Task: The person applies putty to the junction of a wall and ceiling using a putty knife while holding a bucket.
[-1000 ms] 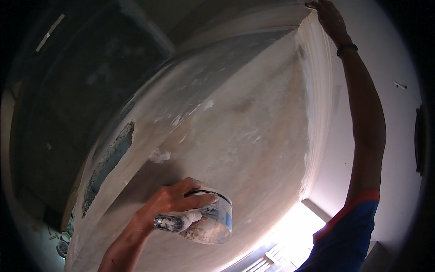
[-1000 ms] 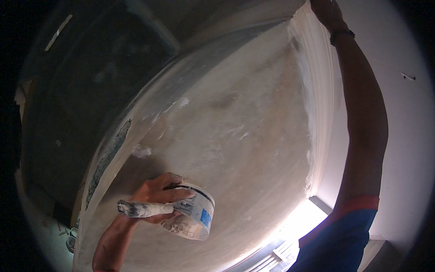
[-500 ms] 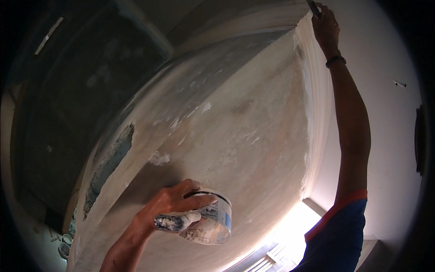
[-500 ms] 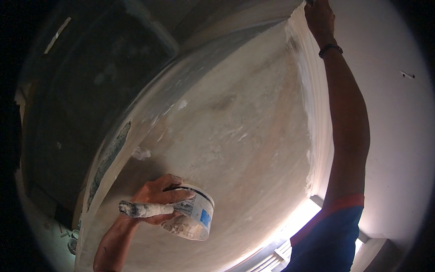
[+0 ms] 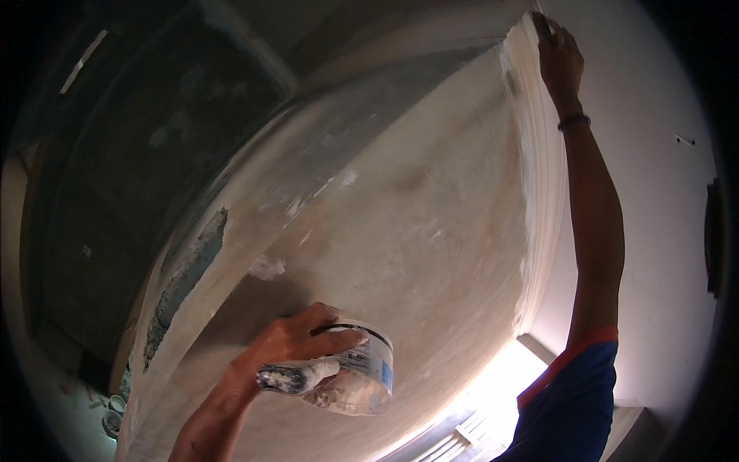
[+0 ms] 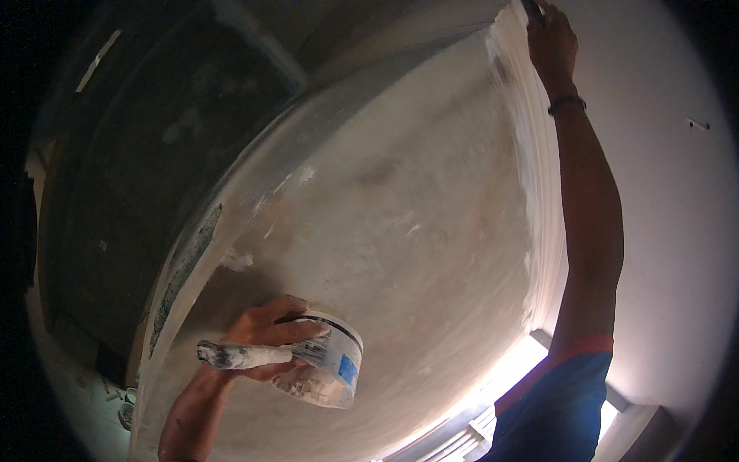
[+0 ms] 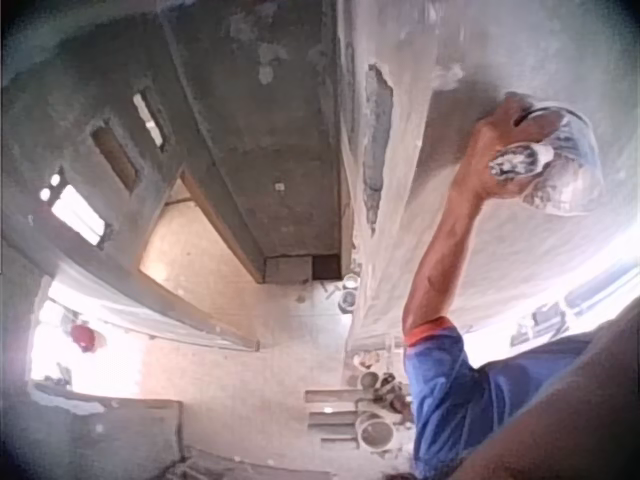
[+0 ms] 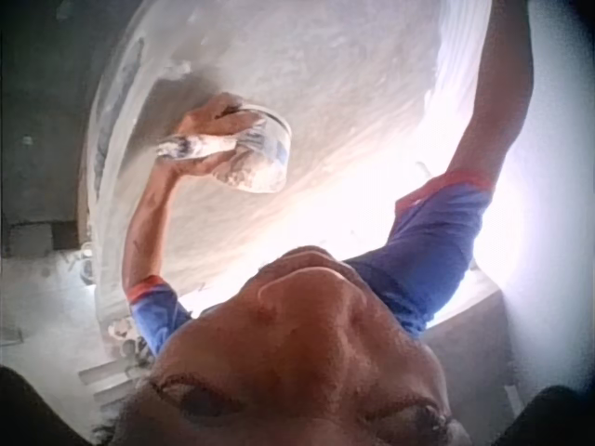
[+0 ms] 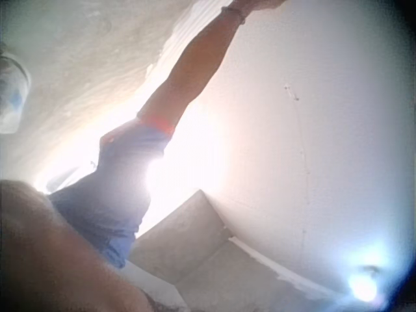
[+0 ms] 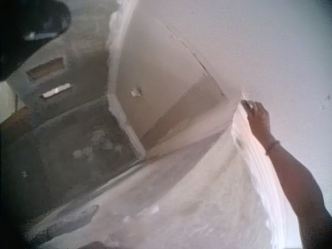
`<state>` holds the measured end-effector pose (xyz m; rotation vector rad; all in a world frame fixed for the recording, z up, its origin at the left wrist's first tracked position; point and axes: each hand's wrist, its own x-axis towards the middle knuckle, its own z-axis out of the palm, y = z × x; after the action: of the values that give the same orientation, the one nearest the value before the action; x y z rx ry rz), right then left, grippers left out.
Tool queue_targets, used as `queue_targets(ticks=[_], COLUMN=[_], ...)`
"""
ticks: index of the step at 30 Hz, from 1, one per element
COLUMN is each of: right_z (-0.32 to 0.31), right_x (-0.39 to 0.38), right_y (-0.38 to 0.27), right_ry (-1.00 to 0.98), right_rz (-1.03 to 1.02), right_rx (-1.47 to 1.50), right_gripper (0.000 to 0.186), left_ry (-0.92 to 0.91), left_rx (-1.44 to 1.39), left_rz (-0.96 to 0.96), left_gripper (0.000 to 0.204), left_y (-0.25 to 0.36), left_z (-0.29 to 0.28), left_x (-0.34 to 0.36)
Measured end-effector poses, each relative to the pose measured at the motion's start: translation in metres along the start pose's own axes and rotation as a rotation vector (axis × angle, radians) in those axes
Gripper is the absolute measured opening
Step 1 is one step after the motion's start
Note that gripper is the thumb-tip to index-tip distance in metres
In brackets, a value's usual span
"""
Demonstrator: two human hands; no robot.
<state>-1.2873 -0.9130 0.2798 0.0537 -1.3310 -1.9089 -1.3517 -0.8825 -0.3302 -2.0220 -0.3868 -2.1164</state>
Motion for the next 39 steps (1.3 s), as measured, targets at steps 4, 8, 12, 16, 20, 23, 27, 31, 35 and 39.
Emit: queue_targets(ticks=[4, 8, 12, 16, 20, 23, 27, 31, 35, 39], right_z=[0.002, 0.017, 0.010, 0.003, 0.013, 0.021, 0.001, -0.007, 0.008, 0.008], right_x=[0.019, -0.004, -0.029, -0.005, 0.012, -0.018, -0.021, 0.007, 0.019, 0.002], right_y=[-0.036, 0.016, 0.012, 0.014, -0.023, -0.004, 0.010, -0.018, -0.031, -0.017], right_ry=[-0.166, -0.029, -0.048, 0.014, -0.035, -0.036, -0.043, 0.146, 0.041, -0.070], right_rz=[0.185, -0.044, -0.002, -0.116, 0.192, 0.120, 0.125, -0.109, -0.056, -0.089], right_rx=[0.049, -0.104, -0.116, -0.091, -0.093, -0.003, -0.035, -0.069, -0.136, -0.292], right_gripper=[0.034, 0.030, 0.031, 0.036, 0.038, 0.036, 0.037, 0.038, 0.029, 0.038], left_ry=[0.086, 0.074, 0.066, 0.064, 0.079, 0.083, 0.075, 0.081, 0.085, 0.055], left_rx=[-0.007, -0.018, -0.004, -0.022, 0.003, 0.038, 0.022, 0.005, -0.015, 0.025], left_rz=[0.026, 0.045, 0.010, 0.047, 0.052, 0.057, 0.066, 0.070, 0.069, 0.032], left_gripper=[0.048, 0.048, 0.047, 0.049, 0.051, 0.050, 0.048, 0.048, 0.049, 0.049], left_y=[0.002, -0.001, 0.001, -0.002, -0.003, 0.000, -0.001, 0.000, 0.000, 0.004], left_z=[0.000, 0.004, 0.003, 0.002, 0.003, 0.001, 0.002, 0.000, 0.000, -0.001], left_x=[0.002, 0.004, 0.000, 0.002, 0.001, 0.000, 0.002, 0.002, 0.002, 0.003])
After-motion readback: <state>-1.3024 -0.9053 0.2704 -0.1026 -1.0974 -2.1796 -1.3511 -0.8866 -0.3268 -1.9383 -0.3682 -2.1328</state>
